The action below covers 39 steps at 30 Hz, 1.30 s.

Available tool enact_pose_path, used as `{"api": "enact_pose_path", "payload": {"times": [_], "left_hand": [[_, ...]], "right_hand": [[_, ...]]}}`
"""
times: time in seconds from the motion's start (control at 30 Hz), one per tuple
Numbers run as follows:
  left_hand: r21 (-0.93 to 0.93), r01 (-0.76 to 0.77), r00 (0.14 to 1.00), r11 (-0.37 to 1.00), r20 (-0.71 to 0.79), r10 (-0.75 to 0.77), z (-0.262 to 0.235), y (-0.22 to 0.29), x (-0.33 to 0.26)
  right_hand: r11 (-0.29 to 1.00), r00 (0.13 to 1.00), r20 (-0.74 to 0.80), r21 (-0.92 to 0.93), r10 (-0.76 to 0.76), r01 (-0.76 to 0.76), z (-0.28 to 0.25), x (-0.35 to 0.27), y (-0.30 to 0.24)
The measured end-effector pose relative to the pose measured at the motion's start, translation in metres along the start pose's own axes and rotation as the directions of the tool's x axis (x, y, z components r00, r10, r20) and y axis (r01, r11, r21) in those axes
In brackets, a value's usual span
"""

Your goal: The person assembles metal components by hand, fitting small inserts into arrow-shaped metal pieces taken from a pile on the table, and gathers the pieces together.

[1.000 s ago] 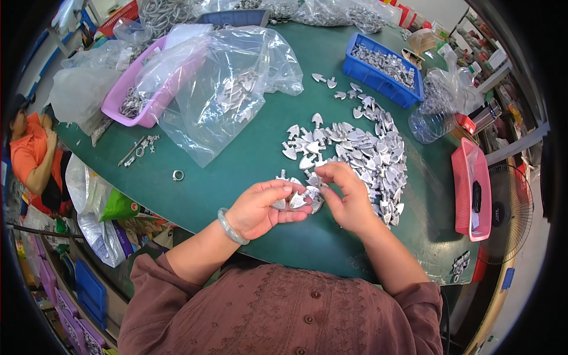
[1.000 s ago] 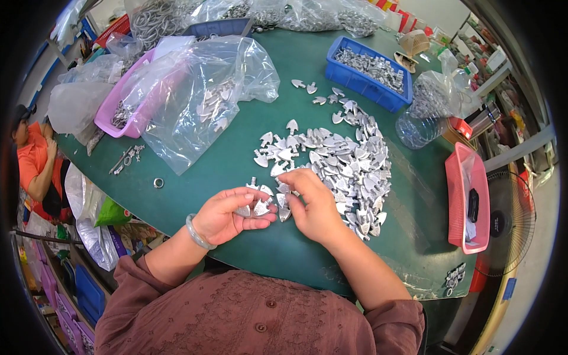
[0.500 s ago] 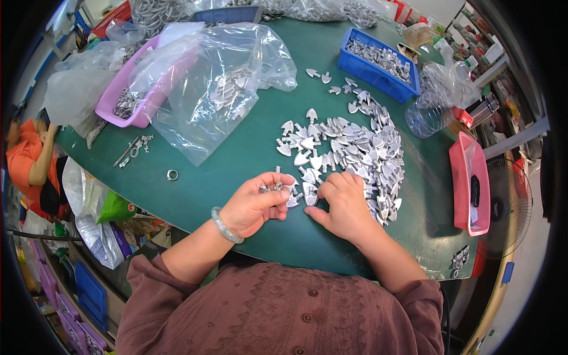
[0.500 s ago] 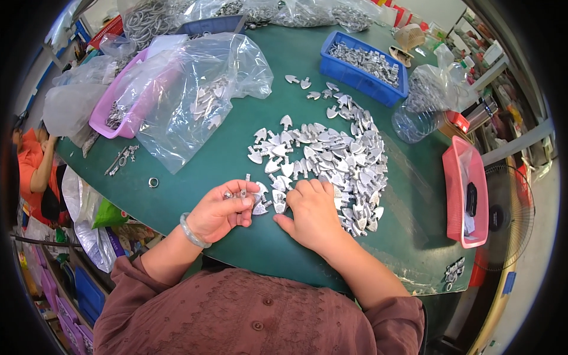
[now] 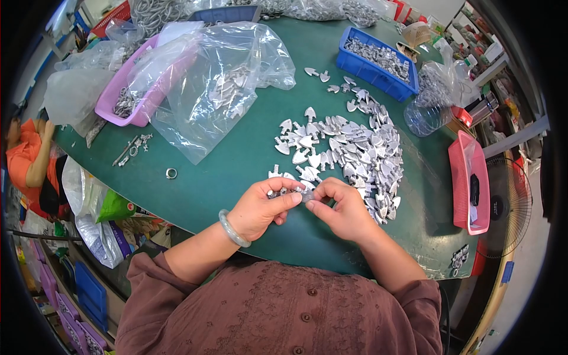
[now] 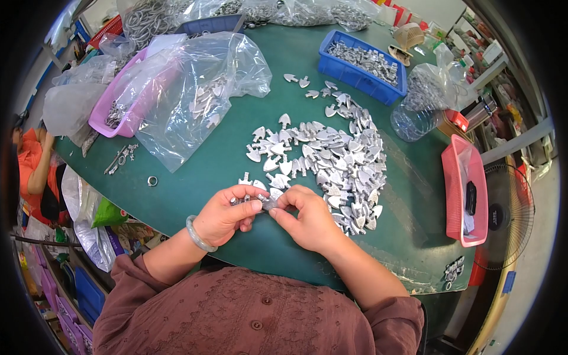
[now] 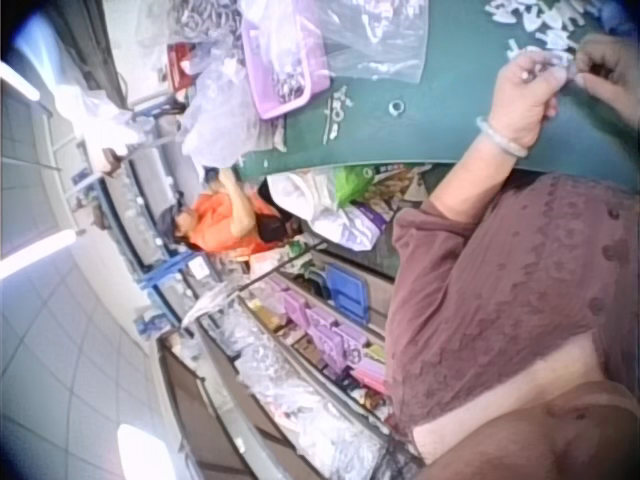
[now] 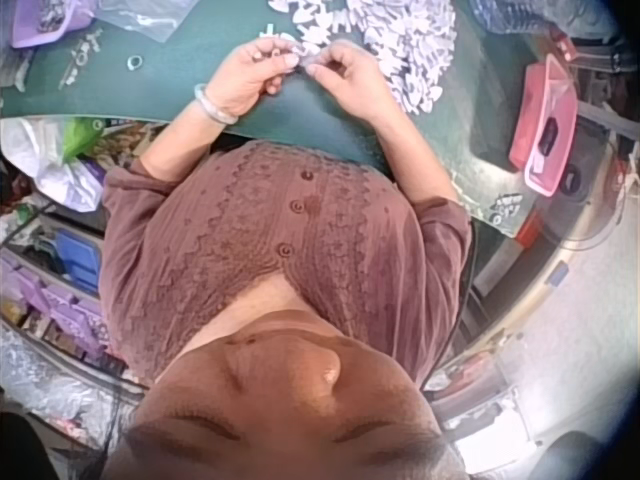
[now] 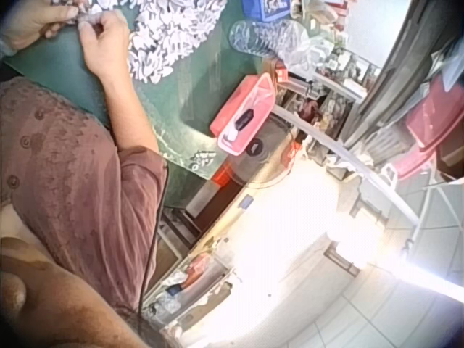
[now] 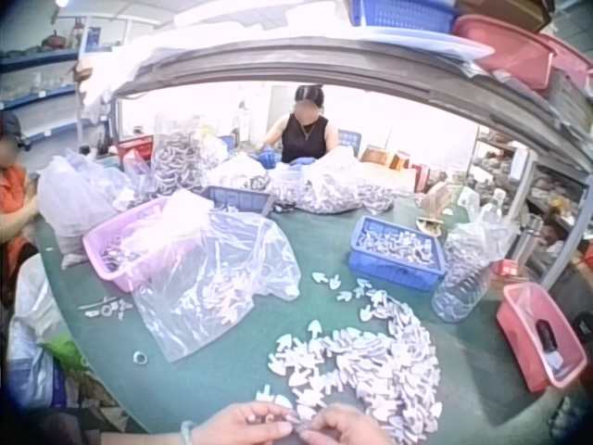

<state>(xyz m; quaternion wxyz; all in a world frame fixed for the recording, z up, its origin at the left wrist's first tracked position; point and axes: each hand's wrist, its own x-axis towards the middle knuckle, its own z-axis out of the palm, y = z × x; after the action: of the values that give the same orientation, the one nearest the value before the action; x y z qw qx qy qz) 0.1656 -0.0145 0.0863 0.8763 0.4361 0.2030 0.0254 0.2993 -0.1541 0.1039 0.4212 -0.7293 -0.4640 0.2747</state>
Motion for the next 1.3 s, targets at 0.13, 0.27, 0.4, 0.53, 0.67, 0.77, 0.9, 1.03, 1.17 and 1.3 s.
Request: {"api": "enact_pose_path", "payload": {"times": [0.13,0.27,0.4,0.53,0.67,0.77,0.9,1.03,1.17,1.3], "left_hand": [[-0.065,0.013,0.999,0.998,-0.036,-0.015,0.002,-0.003,0.003],[-0.166,0.058,0.997,0.984,-0.043,-0.066,-0.001,-0.003,0.004],[-0.205,0.077,0.997,0.976,0.015,-0.075,-0.006,-0.004,0.004],[-0.196,0.02,0.994,0.98,0.113,0.002,-0.006,-0.005,0.001],[-0.231,-0.008,0.976,0.973,0.209,0.058,-0.008,-0.008,0.0],[-0.181,-0.031,0.973,0.983,0.221,0.072,-0.009,-0.01,-0.001],[-0.161,-0.056,0.969,0.985,0.23,0.093,-0.005,-0.007,-0.002],[-0.248,-0.002,0.978,0.969,0.201,0.054,-0.006,0.0,-0.006],[-0.401,0.052,0.985,0.915,0.173,0.02,-0.011,0.003,-0.007],[-0.21,0.0,0.999,0.978,0.051,0.011,-0.012,0.001,-0.007]], "right_hand": [[0.992,0.999,0.05,0.122,0.001,-0.008,0.0,-0.001,-0.008],[0.991,0.991,0.032,0.032,-0.131,0.13,-0.001,-0.003,-0.002],[0.965,0.972,-0.018,-0.127,-0.235,0.231,-0.003,-0.002,0.006],[0.917,0.959,-0.085,-0.326,-0.271,0.23,-0.005,0.0,0.008],[0.85,0.94,-0.095,-0.463,-0.329,0.251,-0.003,0.001,0.012],[0.829,0.945,-0.075,-0.506,-0.318,0.239,-0.001,0.002,0.01],[0.794,0.945,-0.073,-0.564,-0.32,0.226,0.001,0.001,0.01],[0.778,0.948,-0.084,-0.597,-0.306,0.198,0.003,0.003,0.009],[0.748,0.949,-0.074,-0.635,-0.306,0.192,0.006,0.006,0.007],[0.758,0.953,-0.072,-0.625,-0.295,0.187,0.008,0.007,0.012]]}}
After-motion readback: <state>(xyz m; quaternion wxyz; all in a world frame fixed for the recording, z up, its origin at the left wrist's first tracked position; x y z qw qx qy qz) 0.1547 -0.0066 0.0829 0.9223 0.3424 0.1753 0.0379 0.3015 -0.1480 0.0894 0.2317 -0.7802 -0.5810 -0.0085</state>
